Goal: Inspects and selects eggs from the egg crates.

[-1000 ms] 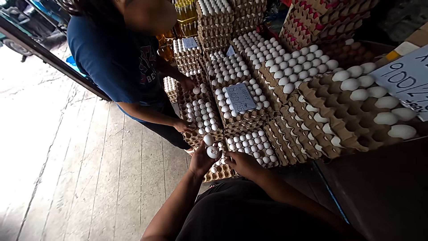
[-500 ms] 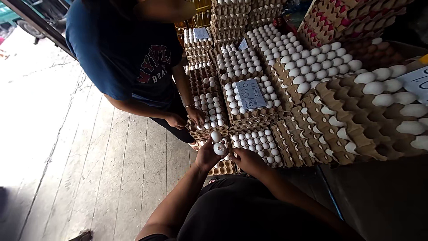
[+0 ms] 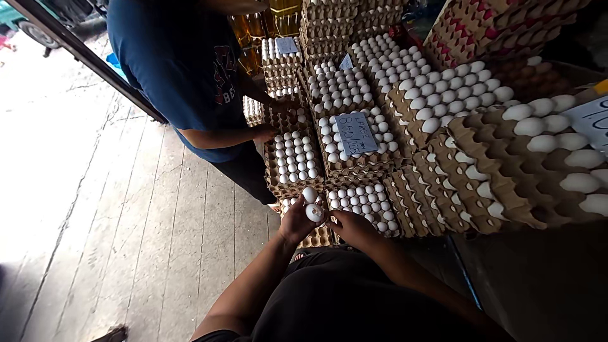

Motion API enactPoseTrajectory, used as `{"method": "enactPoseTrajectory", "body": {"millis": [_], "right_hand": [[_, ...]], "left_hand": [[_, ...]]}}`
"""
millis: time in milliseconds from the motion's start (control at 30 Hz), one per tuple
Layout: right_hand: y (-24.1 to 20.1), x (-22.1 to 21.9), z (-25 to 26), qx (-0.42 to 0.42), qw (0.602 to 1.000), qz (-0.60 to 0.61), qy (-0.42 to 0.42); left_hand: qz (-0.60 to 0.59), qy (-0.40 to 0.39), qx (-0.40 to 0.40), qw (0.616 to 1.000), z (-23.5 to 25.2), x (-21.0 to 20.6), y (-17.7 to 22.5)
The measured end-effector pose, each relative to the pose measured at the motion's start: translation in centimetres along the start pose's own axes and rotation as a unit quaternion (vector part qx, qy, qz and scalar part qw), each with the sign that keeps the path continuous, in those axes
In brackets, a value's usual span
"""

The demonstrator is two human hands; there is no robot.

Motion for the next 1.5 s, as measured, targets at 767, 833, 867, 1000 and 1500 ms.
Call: {"method": "enactPoseTrajectory", "body": {"millis": [767, 833, 867, 1000, 1500], "right_hand": [[-0.16, -0.09, 0.39, -0.004, 1.0, 0.002, -0.011], [-0.23, -0.06, 0.45, -0.003, 1.0, 0.0, -0.011], [-0.28, -0.03, 0.47, -0.003, 1.0, -0.002, -0.011], [-0.36, 0.01, 0.53, -0.004, 1.0, -0.001, -0.012], [-0.03, -0.12, 0.08, 0.0, 1.0, -0.005, -0.01]], "left_hand": [[0.011, -0.006, 0.006, 1.0, 0.16, 0.06, 0.05], [0.005, -0.005, 0.006, 1.0, 0.16, 0.02, 0.13], [0.004, -0.004, 0.006, 1.0, 0.16, 0.03, 0.19], [-0.002, -0.002, 0.002, 1.0, 0.18, 0.05, 0.33], [0.014, -0.007, 0.006, 1.0, 0.0, -0.5, 0.0]]}}
Point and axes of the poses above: each hand's wrist, its own z-axis towards the middle knuckle, its own x-axis out of the back of the hand, y = z × x, the point moved 10 cm from there along z, towards the middle knuckle, and after that the axes turned 7 degrees about z, right-handed, at the moved point
